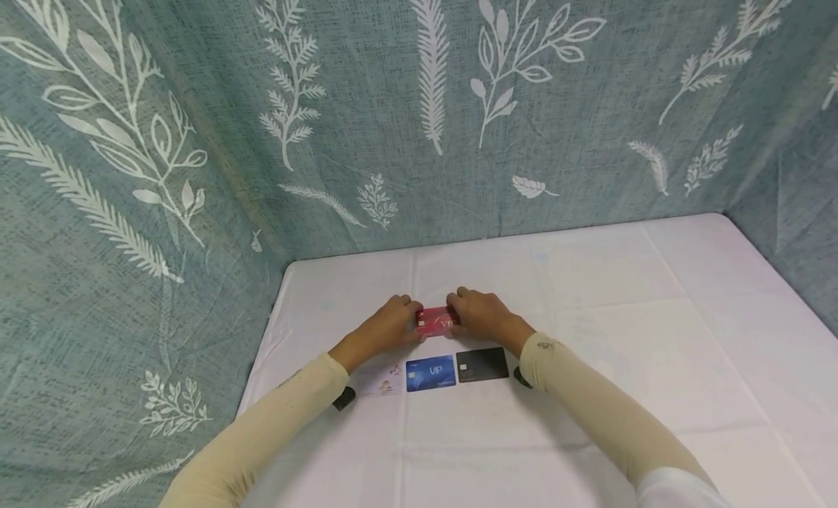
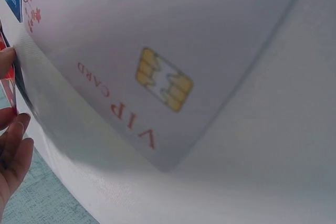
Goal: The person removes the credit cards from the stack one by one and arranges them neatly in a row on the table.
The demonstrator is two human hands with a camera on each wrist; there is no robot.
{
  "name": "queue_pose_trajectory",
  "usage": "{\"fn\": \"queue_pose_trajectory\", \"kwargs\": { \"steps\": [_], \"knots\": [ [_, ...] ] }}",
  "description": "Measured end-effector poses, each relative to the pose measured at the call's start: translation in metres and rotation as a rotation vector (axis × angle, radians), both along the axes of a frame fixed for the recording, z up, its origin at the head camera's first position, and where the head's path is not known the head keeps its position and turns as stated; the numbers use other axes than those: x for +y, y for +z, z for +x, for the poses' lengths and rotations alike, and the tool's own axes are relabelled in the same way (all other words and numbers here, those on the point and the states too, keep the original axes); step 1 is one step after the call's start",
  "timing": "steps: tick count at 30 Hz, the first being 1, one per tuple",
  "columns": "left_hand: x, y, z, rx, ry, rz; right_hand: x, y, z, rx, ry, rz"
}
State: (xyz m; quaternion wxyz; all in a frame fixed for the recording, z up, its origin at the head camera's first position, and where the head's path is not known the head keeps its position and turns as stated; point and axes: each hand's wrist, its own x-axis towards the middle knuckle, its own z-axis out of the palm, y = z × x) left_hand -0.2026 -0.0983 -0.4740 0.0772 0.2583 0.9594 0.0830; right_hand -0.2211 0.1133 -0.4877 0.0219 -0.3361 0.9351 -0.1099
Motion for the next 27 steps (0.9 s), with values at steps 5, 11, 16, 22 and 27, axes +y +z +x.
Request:
{"fn": "queue_pose_trajectory", "kwargs": {
  "steps": [5, 11, 16, 22, 27],
  "knots": [
    [-0.0012, -0.0021, 0.0013, 0.007, -0.01, -0.002, 0.0001, -0.0021, 0.0017, 0.016, 0.008, -0.016],
    [-0.0019, -0.0016, 0.0024, 0.013, -0.007, 0.012, 0.0005, -0.0053, 0.0003, 0.051, 0.017, -0.025],
    [-0.0027, -0.0013, 0.0037, 0.029, -0.012, 0.002, -0.0005, -0.0047, 0.0009, 0.054, 0.015, -0.031],
    [-0.0021, 0.0, 0.0061, 0.031, -0.007, -0.004, 0.0002, -0.0064, 0.0017, 0.058, 0.017, -0.037],
    [-0.0013, 0.0013, 0.0065, 0.036, -0.001, -0.017, 0.0015, -0.0075, 0.0007, 0.076, 0.021, -0.032]
  ]
}}
